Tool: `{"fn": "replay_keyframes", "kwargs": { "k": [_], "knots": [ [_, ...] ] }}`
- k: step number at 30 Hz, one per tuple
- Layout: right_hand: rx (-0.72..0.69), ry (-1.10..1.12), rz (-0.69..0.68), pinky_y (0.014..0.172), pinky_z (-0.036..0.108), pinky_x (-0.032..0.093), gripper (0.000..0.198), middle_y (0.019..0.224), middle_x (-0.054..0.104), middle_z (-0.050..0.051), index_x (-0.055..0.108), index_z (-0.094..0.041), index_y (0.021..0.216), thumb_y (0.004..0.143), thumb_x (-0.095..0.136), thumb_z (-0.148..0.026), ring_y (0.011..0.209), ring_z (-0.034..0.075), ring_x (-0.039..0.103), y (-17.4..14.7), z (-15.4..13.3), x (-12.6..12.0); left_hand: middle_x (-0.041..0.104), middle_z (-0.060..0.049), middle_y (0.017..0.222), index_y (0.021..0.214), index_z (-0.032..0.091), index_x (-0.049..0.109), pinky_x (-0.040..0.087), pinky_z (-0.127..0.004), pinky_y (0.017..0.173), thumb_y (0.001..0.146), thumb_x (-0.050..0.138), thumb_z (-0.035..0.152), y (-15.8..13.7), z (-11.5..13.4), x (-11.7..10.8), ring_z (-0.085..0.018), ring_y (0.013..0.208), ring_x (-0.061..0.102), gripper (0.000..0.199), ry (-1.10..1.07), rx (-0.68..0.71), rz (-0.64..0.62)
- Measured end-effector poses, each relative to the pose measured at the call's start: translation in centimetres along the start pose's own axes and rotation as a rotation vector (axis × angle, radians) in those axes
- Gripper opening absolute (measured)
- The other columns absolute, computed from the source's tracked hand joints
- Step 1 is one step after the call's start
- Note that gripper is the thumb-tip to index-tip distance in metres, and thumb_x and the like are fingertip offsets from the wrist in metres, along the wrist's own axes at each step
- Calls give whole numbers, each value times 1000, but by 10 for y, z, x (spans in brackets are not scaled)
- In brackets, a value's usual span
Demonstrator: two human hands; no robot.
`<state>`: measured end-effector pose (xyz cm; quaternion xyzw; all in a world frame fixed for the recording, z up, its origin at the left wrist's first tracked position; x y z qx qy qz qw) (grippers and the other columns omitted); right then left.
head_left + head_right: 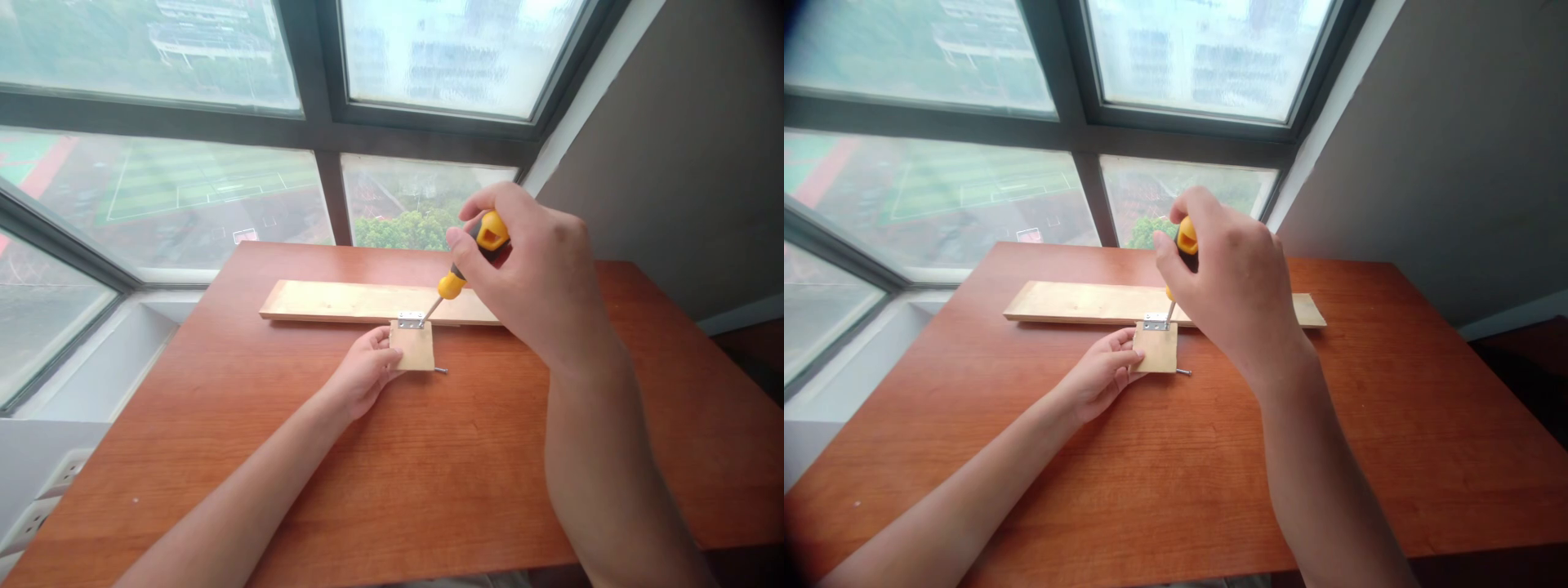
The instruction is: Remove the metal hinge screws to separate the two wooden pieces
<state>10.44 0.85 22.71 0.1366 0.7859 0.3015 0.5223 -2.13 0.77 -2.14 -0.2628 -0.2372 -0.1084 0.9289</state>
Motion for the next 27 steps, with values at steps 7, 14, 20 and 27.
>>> {"fn": "replay_keyframes", "kwargs": {
  "k": [7,14,20,27],
  "knots": [
    [-11,-7,-7,68,34,43,18,76,63,1,62,-23,102,89,53,-32,69,19,58,-1,-1,0,70,-10,96,97,12,60,56,-28,76,66,62,-1,0,-1,-1,-16,81,68,34,-20,-17,4],
    [7,0,7,68,34,42,25,77,64,1,62,-22,105,86,59,-38,66,18,57,1,3,1,68,-10,102,100,11,60,56,-27,79,66,59,-4,-2,0,2,-15,84,67,37,-46,-42,-7],
    [37,-57,-31,67,35,40,26,76,63,2,63,-23,102,86,61,-42,69,20,58,2,7,4,68,-11,105,108,12,59,57,-27,80,65,55,-8,-2,-1,3,-15,85,67,47,-64,-57,-20],
    [18,-16,19,71,36,45,25,80,66,1,62,-22,107,83,58,-30,69,19,59,1,3,-3,68,-13,108,108,11,59,58,-29,78,64,52,-8,-2,-1,3,-17,87,68,49,-69,-64,-34]
  ]
}}
Point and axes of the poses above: each hand's wrist, its own y-axis towards the middle knuckle, its own x-axis out of the palm, z = x × y, the point moved 10 cm from there along y, towards the middle knuckle
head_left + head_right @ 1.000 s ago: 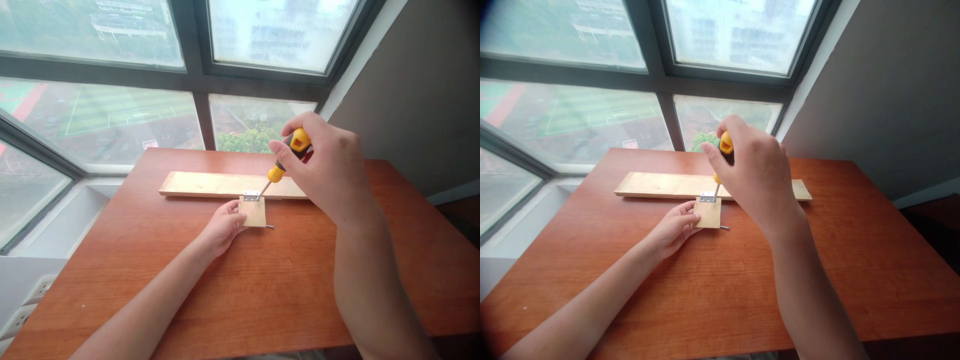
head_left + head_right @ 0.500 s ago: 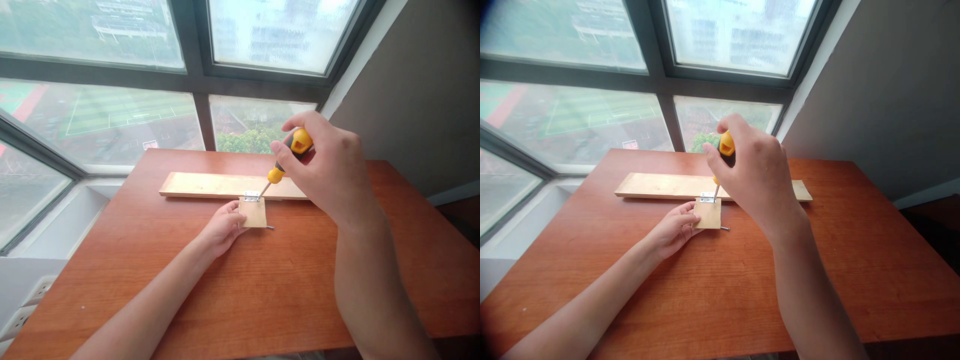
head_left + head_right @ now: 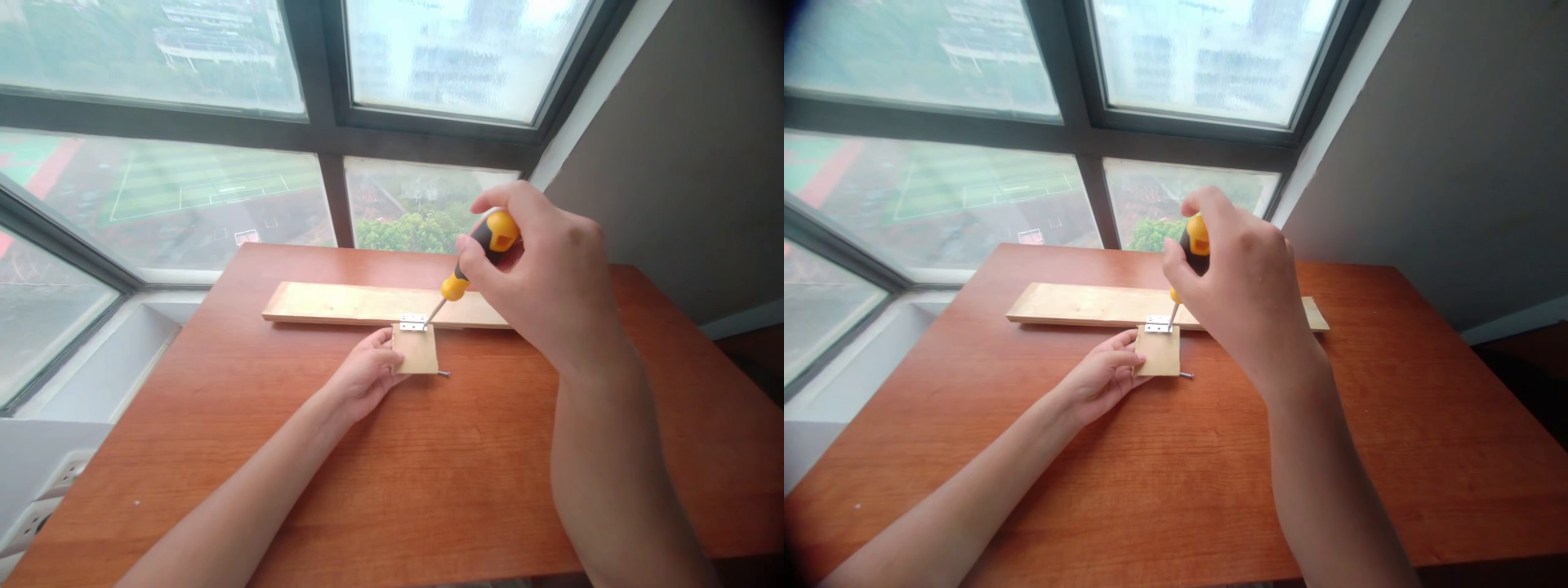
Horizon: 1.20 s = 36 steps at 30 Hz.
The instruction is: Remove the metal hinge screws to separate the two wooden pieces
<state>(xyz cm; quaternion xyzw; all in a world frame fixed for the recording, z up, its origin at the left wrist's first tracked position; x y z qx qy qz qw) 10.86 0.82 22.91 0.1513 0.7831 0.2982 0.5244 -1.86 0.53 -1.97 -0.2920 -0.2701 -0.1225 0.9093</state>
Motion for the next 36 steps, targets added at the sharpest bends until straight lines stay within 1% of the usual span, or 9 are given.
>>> {"fn": "replay_keyframes", "kwargs": {
  "k": [6,11,16,19,22,24,28,31,36],
  "knots": [
    [-44,60,-24,77,38,48,33,100,68,6,58,-23,116,84,53,-24,82,22,63,-1,-5,1,68,-11,107,107,12,59,58,-28,78,64,52,-8,2,-1,-1,-16,87,67,47,-13,-1,-6],
    [4,-13,-10,75,42,48,31,90,68,5,59,-25,114,85,60,-36,75,23,62,0,2,3,66,-12,114,109,14,58,58,-32,83,65,53,-6,4,-2,-4,-19,94,67,49,2,-3,-5],
    [-25,66,-86,73,38,48,40,101,66,4,52,-25,122,82,56,-23,78,20,61,-3,-4,7,65,-14,116,107,13,59,54,-42,94,63,53,-5,2,-1,-1,-24,102,66,47,5,-13,0],
    [-24,65,-104,69,37,48,41,104,65,4,52,-25,122,81,58,-25,78,20,60,-3,-5,8,65,-16,116,105,12,59,53,-46,96,62,54,-4,1,0,0,-26,103,66,46,-4,-14,5],
    [-16,20,-56,69,38,47,33,94,65,3,57,-25,115,83,59,-33,76,21,60,-2,-4,5,65,-16,116,104,12,59,53,-45,96,62,55,-4,1,-1,-1,-26,102,66,45,-4,-18,8],
    [-15,24,-42,70,38,46,30,88,65,3,57,-25,114,84,58,-31,75,21,60,-2,-4,4,65,-15,116,104,13,59,54,-45,96,63,55,-4,1,-1,-1,-26,102,67,45,-3,-20,5],
    [-32,69,-64,73,38,48,38,100,66,5,53,-24,119,81,54,-21,81,21,61,-3,-6,5,65,-15,118,106,13,59,54,-45,96,63,55,-4,1,-1,0,-26,104,66,46,-5,-20,-5],
    [-43,69,-82,73,39,48,38,108,65,6,52,-25,120,81,54,-23,84,23,61,-4,-8,6,65,-15,119,106,13,59,54,-44,96,63,55,-4,1,0,2,-26,105,66,46,-2,-18,-13],
    [7,-5,-47,71,40,47,32,94,66,5,55,-26,116,85,58,-33,77,24,62,-3,-2,5,65,-15,119,110,13,59,57,-38,90,65,56,-4,0,0,2,-23,99,68,48,10,-17,-15]
  ]
}}
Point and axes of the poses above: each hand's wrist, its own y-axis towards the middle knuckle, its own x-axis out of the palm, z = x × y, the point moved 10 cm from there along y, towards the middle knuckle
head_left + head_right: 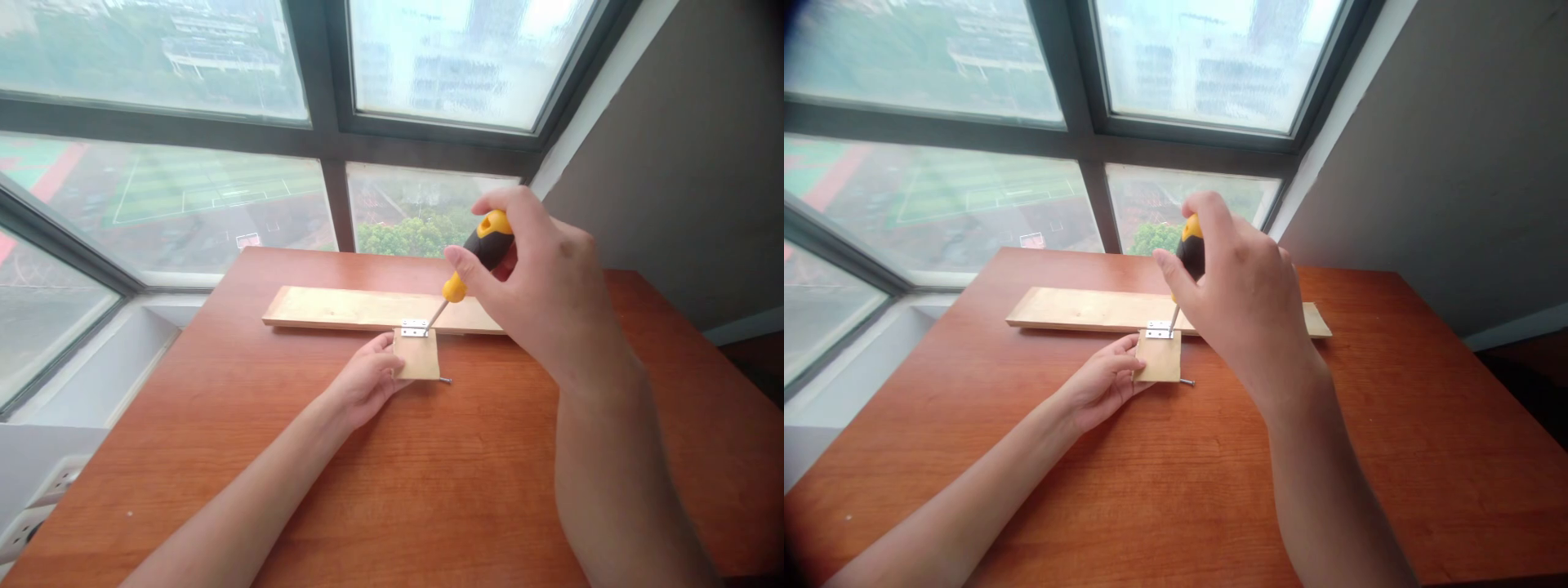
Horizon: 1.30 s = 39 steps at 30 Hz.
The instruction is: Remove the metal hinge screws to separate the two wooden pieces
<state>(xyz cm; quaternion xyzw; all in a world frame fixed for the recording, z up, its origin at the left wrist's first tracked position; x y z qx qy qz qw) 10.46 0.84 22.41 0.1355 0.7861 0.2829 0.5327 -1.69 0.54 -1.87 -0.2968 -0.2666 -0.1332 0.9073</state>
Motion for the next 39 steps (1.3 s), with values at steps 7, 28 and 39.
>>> {"fn": "replay_keyframes", "kwargs": {
  "k": [7,28,39],
  "knots": [
    [13,62,-78,68,36,48,42,105,64,3,52,-26,120,79,55,-22,77,20,59,-1,-3,5,65,-15,121,112,13,58,56,-37,91,66,55,-4,0,0,1,-23,101,68,49,-13,11,-19],
    [0,71,-44,68,38,48,35,108,66,5,55,-27,115,81,54,-20,77,22,61,-1,-6,-1,67,-12,114,103,14,60,58,-30,82,67,57,-5,1,-1,-2,-19,94,68,41,-29,22,-16],
    [-9,71,-13,69,38,49,34,101,67,4,55,-26,113,80,54,-20,77,21,61,-1,-4,-2,65,-12,119,105,15,59,57,-31,85,66,57,-4,1,-2,-2,-20,98,67,44,-27,11,-12]
  ]
}}
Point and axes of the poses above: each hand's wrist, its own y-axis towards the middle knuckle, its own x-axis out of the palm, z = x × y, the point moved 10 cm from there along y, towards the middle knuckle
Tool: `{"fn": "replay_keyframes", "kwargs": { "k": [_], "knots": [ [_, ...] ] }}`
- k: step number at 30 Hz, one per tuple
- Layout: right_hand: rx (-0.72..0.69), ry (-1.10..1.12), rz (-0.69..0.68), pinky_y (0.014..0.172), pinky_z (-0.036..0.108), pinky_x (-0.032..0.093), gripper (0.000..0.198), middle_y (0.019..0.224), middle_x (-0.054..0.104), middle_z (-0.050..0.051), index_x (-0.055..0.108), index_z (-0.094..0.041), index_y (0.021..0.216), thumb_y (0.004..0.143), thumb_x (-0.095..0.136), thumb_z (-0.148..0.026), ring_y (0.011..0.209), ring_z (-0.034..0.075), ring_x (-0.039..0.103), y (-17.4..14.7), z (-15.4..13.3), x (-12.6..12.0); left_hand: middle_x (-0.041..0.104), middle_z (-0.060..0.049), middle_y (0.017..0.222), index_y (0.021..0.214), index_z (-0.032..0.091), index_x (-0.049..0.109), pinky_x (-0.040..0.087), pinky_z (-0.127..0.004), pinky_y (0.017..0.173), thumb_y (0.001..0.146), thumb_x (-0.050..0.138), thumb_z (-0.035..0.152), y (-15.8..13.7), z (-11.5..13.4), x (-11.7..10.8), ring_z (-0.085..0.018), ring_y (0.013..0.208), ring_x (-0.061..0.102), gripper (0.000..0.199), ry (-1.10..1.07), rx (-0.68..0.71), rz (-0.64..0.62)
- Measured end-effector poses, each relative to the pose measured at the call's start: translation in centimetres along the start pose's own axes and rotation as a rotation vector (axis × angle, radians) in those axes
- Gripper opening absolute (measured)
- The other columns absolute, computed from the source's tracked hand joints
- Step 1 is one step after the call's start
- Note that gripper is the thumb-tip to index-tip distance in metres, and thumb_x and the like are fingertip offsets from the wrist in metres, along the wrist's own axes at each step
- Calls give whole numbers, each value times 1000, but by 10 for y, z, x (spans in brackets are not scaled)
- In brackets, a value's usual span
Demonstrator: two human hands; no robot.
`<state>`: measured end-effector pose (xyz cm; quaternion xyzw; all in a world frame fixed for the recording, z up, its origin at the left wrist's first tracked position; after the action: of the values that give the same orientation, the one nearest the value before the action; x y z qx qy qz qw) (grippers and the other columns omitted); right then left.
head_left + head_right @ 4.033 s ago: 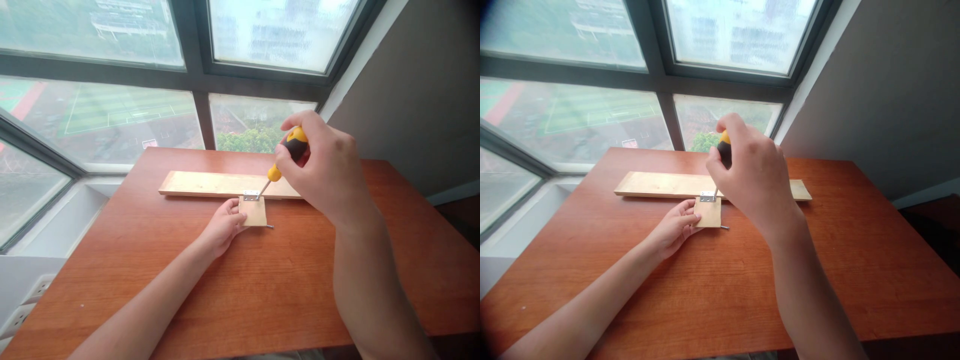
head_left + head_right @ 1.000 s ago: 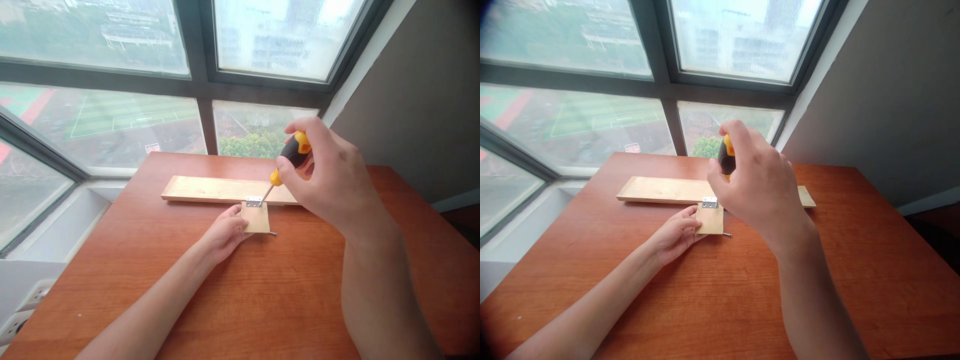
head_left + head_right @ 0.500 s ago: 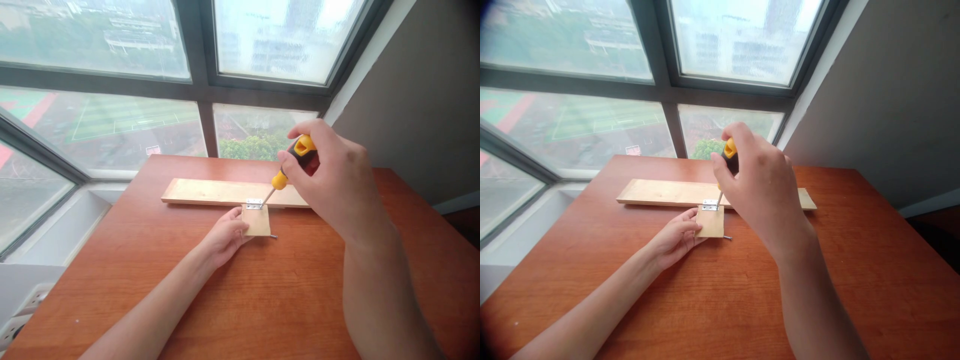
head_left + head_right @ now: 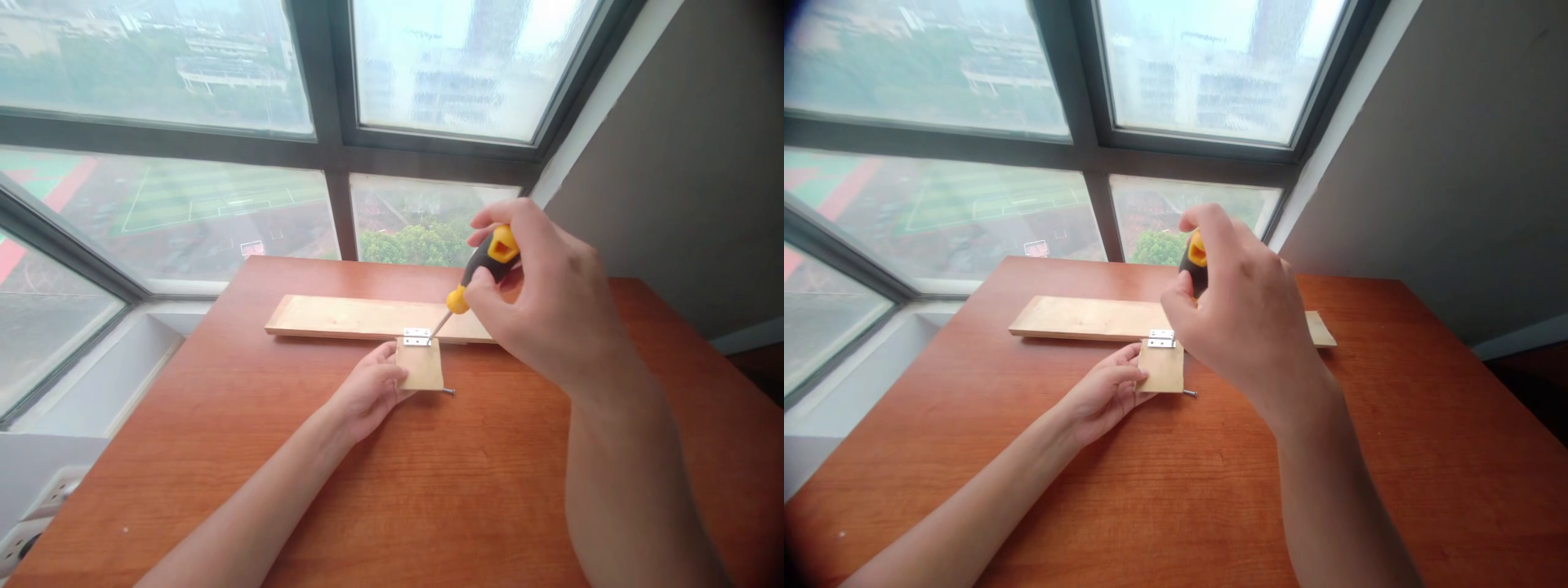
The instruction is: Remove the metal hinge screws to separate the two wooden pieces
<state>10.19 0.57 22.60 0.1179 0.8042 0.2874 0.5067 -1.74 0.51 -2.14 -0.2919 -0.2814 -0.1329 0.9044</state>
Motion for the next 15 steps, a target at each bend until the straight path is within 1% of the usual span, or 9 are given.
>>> {"fn": "replay_keyframes", "kwargs": {
  "k": [2,3,7,9,12,14,15],
  "knots": [
    [-5,10,-10,67,37,49,35,105,67,5,55,-28,113,79,54,-19,80,22,61,0,-1,0,66,-11,118,104,15,60,57,-30,84,65,57,-5,0,1,0,-20,98,67,43,-6,6,-1],
    [0,-1,-11,67,38,49,33,105,67,5,56,-29,112,80,55,-21,79,23,61,0,-1,0,66,-11,117,103,15,60,57,-30,84,65,57,-5,0,1,0,-19,97,67,43,-8,8,-4],
    [34,-76,27,68,40,48,27,93,68,4,58,-26,110,84,59,-35,70,22,60,1,3,-1,67,-10,113,103,15,61,58,-29,82,66,55,-5,-1,2,1,-18,93,68,43,-1,4,3],
    [29,-53,25,69,40,48,27,93,68,3,57,-26,111,84,57,-31,71,21,61,1,3,0,67,-11,113,104,14,61,57,-29,82,65,54,-6,-1,2,1,-18,93,68,44,1,1,9],
    [5,14,-8,68,39,49,36,107,66,5,55,-28,114,79,55,-19,78,22,62,1,0,1,66,-13,115,107,14,59,57,-32,84,65,54,-6,-2,2,2,-20,97,67,46,0,-6,13],
    [-1,14,-16,67,39,49,38,112,65,6,55,-28,115,78,55,-19,78,23,61,0,-1,1,65,-14,117,109,13,58,56,-34,86,66,54,-5,-2,2,3,-22,99,67,47,0,-9,12],
    [1,-2,-10,67,39,49,36,111,65,6,56,-28,114,79,57,-22,77,23,61,0,-1,0,65,-15,118,109,13,58,56,-34,87,66,54,-5,-2,2,3,-22,99,67,47,0,-10,10]
  ]
}}
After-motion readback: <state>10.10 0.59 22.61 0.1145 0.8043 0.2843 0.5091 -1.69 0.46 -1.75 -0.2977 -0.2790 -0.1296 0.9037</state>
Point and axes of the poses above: each hand's wrist, its own y-axis towards the middle knuckle, its own x-axis out of the palm, z = x × y, the point moved 10 cm from there along y, towards the middle knuckle
